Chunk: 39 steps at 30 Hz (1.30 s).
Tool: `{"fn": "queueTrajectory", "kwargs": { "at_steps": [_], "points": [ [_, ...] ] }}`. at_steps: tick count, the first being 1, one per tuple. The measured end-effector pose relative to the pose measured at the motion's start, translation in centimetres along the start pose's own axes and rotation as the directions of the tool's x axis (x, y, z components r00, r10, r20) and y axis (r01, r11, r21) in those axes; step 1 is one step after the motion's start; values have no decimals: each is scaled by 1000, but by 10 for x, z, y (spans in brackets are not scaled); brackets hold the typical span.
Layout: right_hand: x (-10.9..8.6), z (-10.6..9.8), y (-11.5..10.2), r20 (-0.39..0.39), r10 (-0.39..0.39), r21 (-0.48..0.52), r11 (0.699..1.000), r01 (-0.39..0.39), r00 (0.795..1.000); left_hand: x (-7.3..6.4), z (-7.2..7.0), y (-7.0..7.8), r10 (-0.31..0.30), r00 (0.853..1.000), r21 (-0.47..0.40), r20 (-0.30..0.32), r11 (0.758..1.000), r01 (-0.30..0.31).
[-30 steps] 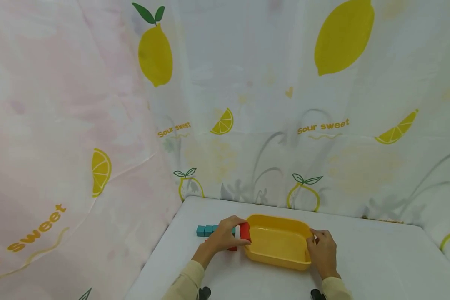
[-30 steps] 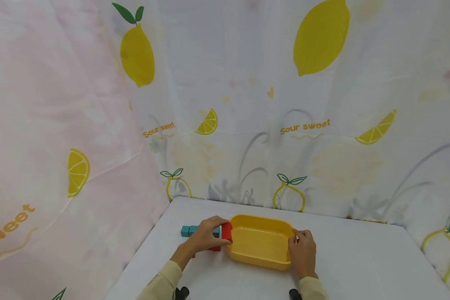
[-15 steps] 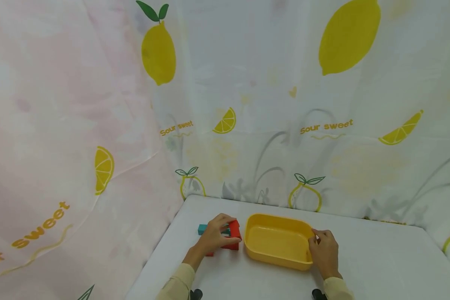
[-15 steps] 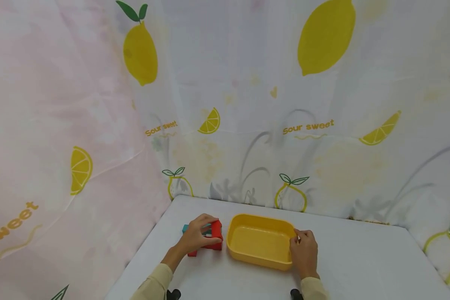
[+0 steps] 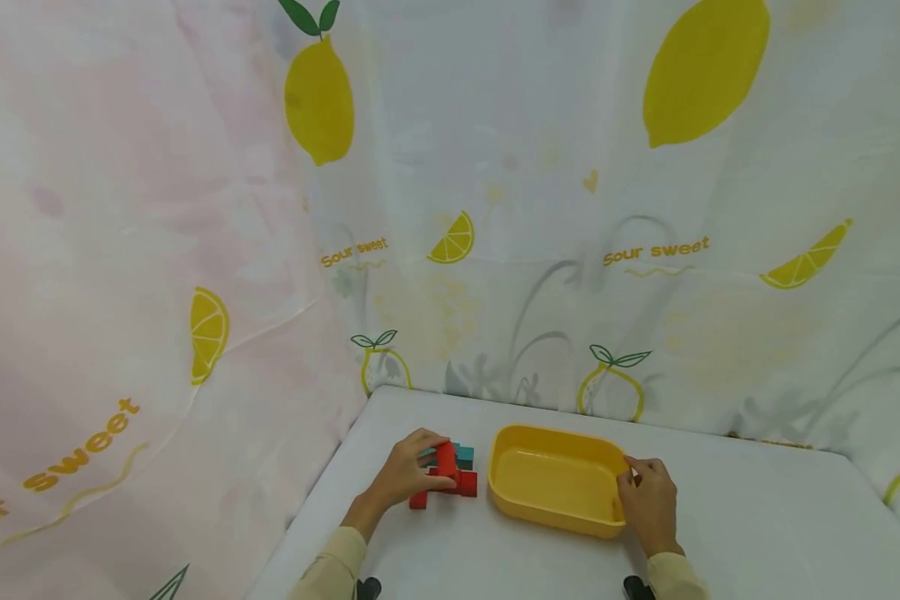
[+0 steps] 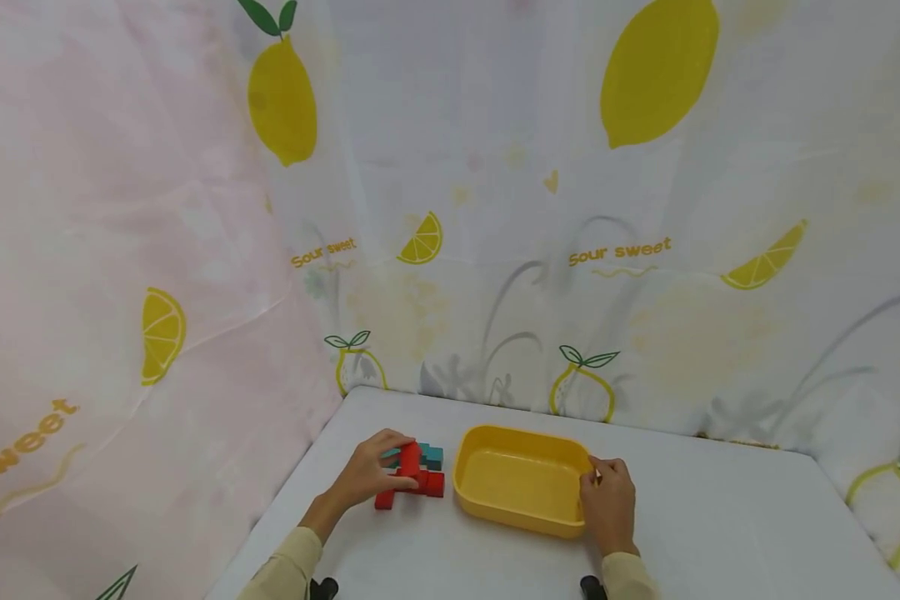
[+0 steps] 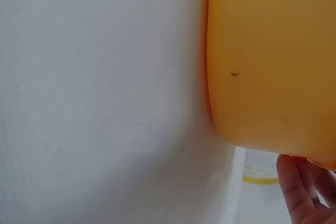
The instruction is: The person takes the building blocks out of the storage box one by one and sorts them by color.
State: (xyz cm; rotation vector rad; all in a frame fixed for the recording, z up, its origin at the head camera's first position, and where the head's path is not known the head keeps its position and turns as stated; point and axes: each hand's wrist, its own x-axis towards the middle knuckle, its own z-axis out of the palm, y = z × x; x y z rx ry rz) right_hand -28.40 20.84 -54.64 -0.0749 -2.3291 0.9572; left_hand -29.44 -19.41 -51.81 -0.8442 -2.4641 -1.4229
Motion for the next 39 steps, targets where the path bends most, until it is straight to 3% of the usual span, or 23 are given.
{"fn": "queueTrajectory", "kwargs": {
  "at_steps": [9, 19, 27, 34, 39],
  "points": [
    [0, 0, -1, -17, -11, -10, 1000, 11, 1000, -16, -11, -15, -46, 998, 75, -30, 996, 48],
    [-1, 1, -1, 2, 4, -9, 1000, -4, 1000, -29, -21, -26, -37, 998, 124, -41, 991, 42],
    [1, -2, -4, -24, -14, -4, 1000, 14, 1000, -34, -31, -33, -39, 999, 115, -15, 993, 41],
    [2, -2, -4, -20, -6, -9, 1000, 6, 1000, -40, -40, -37, -90, 996, 90, 9, 992, 89],
    [1, -1, -3, -6, 15, -4, 1000, -15, 1000, -45, -44, -40, -153, 988, 139, 26, 979, 148]
  ]
}}
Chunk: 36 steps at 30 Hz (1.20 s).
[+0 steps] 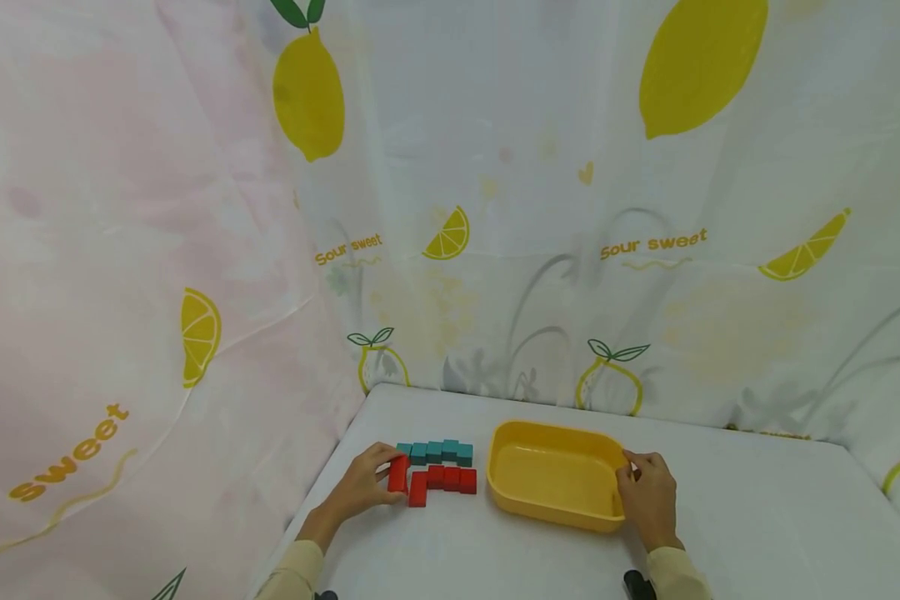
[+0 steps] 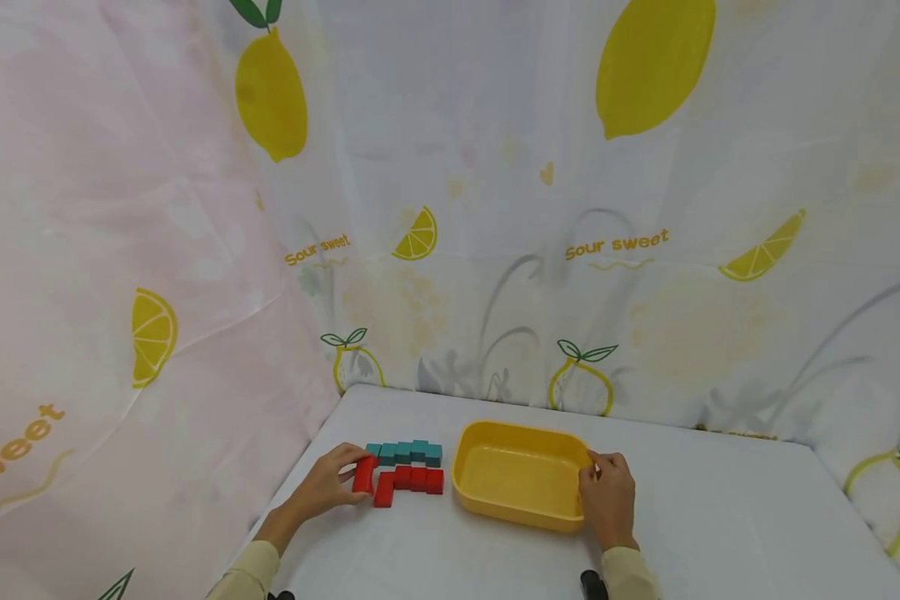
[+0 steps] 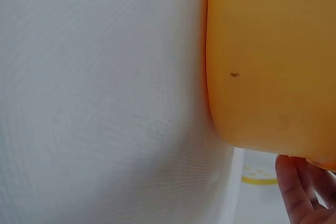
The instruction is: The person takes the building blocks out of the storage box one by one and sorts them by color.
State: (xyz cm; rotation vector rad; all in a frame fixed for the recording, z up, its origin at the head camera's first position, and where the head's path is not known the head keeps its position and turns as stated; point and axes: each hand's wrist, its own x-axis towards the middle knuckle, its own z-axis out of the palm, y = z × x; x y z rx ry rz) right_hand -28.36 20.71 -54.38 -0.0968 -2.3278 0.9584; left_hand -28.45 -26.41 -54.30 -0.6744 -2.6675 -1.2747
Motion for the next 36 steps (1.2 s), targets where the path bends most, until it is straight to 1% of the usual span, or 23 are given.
{"fn": "queueTrajectory", "kwargs": {
  "at_steps": [2, 4, 10, 16, 21, 27, 32, 36],
  "points": [
    [0, 0, 1, -2, -1, -2, 1000, 1, 1000, -1, 0, -2, -13, 1000, 35, 11, 999, 13],
    [1, 1, 1, -4, -5, -4, 1000, 5, 1000, -2, -1, -4, -23, 1000, 51, 20, 998, 22],
    [1, 1, 0, 7, 0, -18, 1000, 1, 1000, -3, -1, -9, -51, 997, 68, 56, 997, 47],
    [1, 1, 0, -4, -11, -17, 1000, 11, 1000, -2, 2, -13, -45, 996, 101, 75, 994, 37],
    [0, 3, 2, 5, -1, -23, 1000, 1, 1000, -2, 5, -18, -35, 996, 119, 85, 993, 25],
    [0, 5, 4, 13, 11, -26, 1000, -11, 1000, -2, 7, -17, -34, 996, 117, 88, 993, 24],
    [1, 4, 4, 14, 15, -19, 1000, -15, 1000, -1, 8, -16, -46, 994, 154, 100, 988, 30],
    [1, 4, 4, 12, 22, -18, 1000, -22, 1000, -1, 8, -15, -51, 993, 159, 103, 987, 34]
  ]
}}
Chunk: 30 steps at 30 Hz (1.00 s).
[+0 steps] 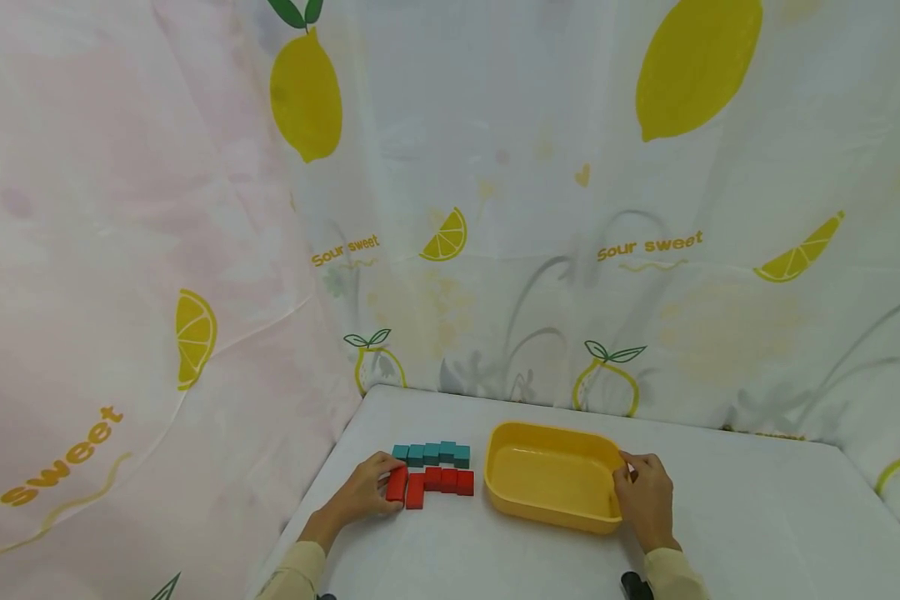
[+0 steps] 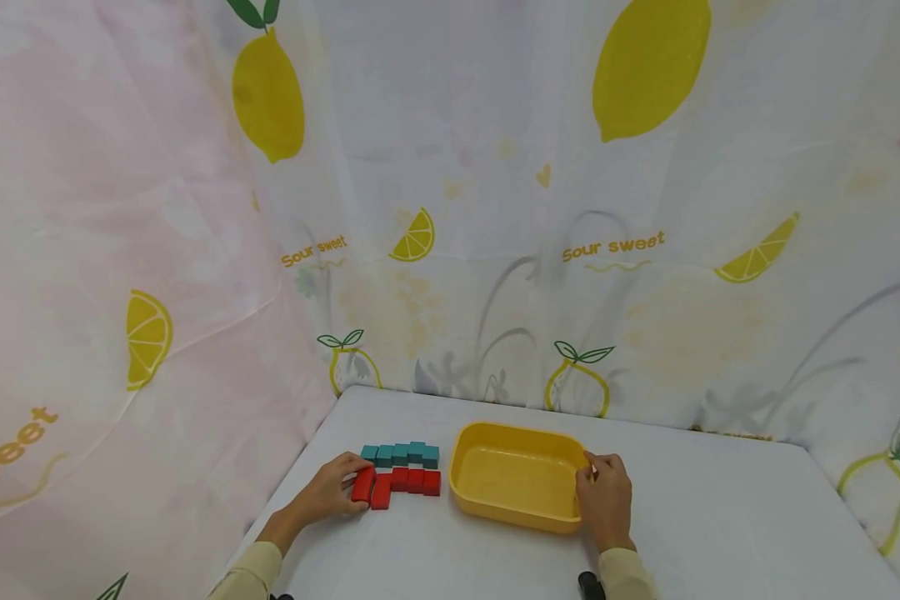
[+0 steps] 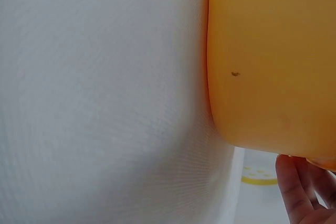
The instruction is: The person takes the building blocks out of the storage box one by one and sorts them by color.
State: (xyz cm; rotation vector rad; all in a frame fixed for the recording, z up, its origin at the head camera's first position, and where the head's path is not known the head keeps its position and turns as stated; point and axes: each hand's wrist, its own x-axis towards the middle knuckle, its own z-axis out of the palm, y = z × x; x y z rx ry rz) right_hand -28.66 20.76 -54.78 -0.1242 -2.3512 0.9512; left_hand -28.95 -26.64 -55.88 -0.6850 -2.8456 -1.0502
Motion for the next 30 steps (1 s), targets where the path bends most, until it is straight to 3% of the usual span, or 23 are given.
{"fn": "queueTrajectory", "kwargs": {
  "at_steps": [9, 22, 30],
  "points": [
    [-1, 0, 3, 1, -21, 8, 1000, 21, 1000, 2, 0, 0, 28, 1000, 19, -10, 999, -28],
    [-1, -3, 0, 9, -26, 28, 999, 26, 1000, 1, -3, 2, 4, 1000, 27, 31, 1000, -5],
    [-1, -1, 4, 3, -33, 26, 999, 33, 999, 0, -14, 15, 32, 999, 27, 33, 999, -33]
  ]
}}
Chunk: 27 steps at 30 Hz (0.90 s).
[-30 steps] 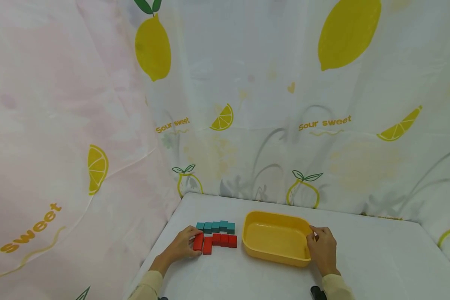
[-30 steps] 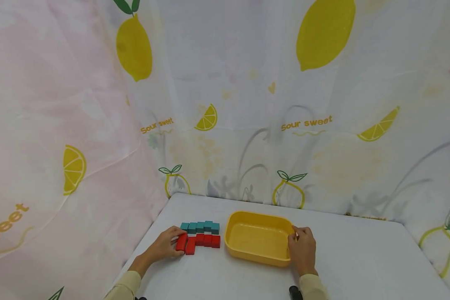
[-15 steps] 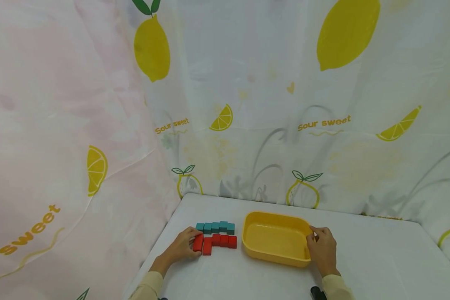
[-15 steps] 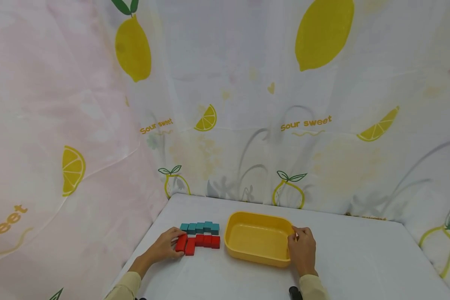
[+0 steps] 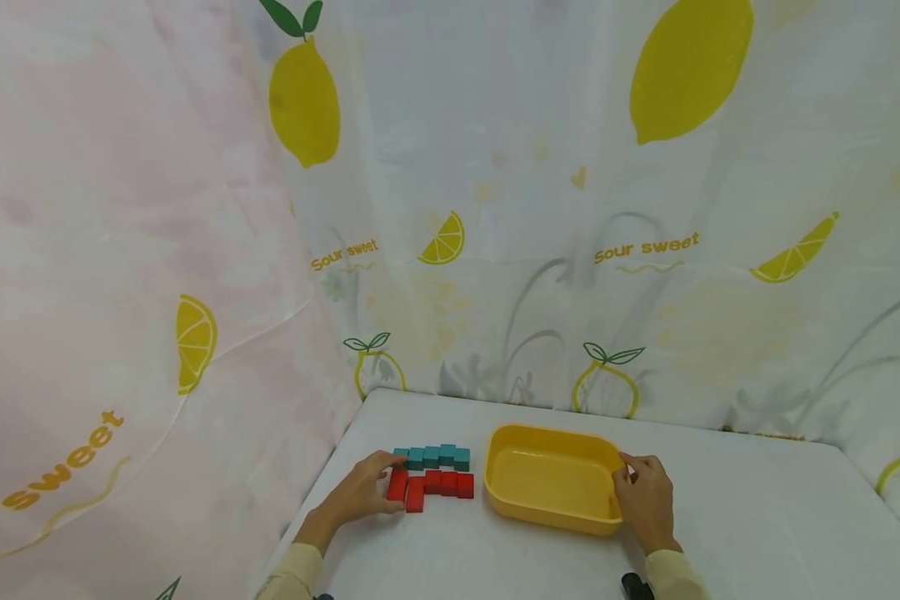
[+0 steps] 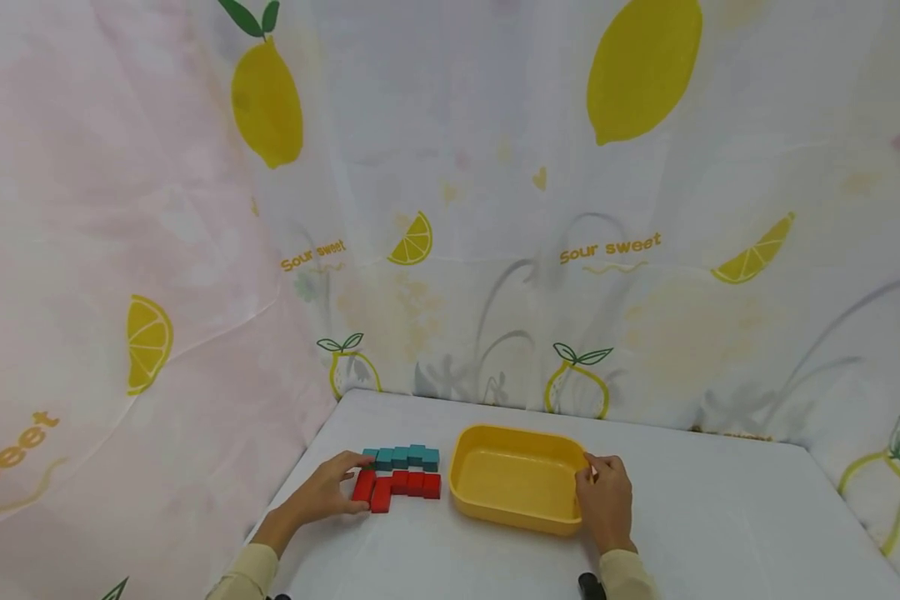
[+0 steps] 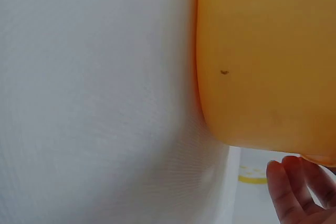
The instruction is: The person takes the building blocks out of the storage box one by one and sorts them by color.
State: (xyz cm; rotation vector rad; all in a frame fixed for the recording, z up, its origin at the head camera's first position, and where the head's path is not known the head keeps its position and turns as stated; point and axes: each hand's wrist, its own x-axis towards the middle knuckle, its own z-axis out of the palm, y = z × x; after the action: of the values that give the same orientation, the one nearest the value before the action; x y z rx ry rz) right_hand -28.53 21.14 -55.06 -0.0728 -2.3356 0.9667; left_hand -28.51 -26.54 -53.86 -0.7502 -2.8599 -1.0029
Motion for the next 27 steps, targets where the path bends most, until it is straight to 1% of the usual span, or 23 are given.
{"fn": "queueTrajectory", "kwargs": {
  "at_steps": [4, 7, 11, 15, 19, 21, 23, 27],
  "points": [
    [3, -1, -1, 14, 8, 4, 1000, -8, 1000, 4, -5, 2, 36, 999, 44, -12, 998, -35],
    [4, -2, -2, 32, 36, -3, 999, -35, 999, 6, -7, 4, 45, 999, 82, -13, 996, -44],
    [7, -4, -1, 69, 61, -18, 998, -60, 996, 10, -9, 8, 22, 999, 139, -27, 990, -18],
    [12, -9, 0, 123, 50, -28, 998, -47, 991, 13, -10, 12, -21, 998, 185, -63, 982, 32],
    [19, -16, 3, 155, 41, -58, 998, -32, 987, 17, -12, 13, -68, 992, 229, -104, 969, 91],
    [21, -21, 5, 162, 39, -81, 996, -26, 986, 17, -12, 13, -94, 988, 242, -123, 963, 122],
    [23, -27, 5, 168, 40, -95, 995, -24, 985, 17, -12, 12, -105, 985, 254, -137, 958, 137],
    [26, -39, 6, 143, 10, -115, 993, 7, 990, 16, -13, 11, -93, 982, 294, -163, 946, 138]
  ]
}}
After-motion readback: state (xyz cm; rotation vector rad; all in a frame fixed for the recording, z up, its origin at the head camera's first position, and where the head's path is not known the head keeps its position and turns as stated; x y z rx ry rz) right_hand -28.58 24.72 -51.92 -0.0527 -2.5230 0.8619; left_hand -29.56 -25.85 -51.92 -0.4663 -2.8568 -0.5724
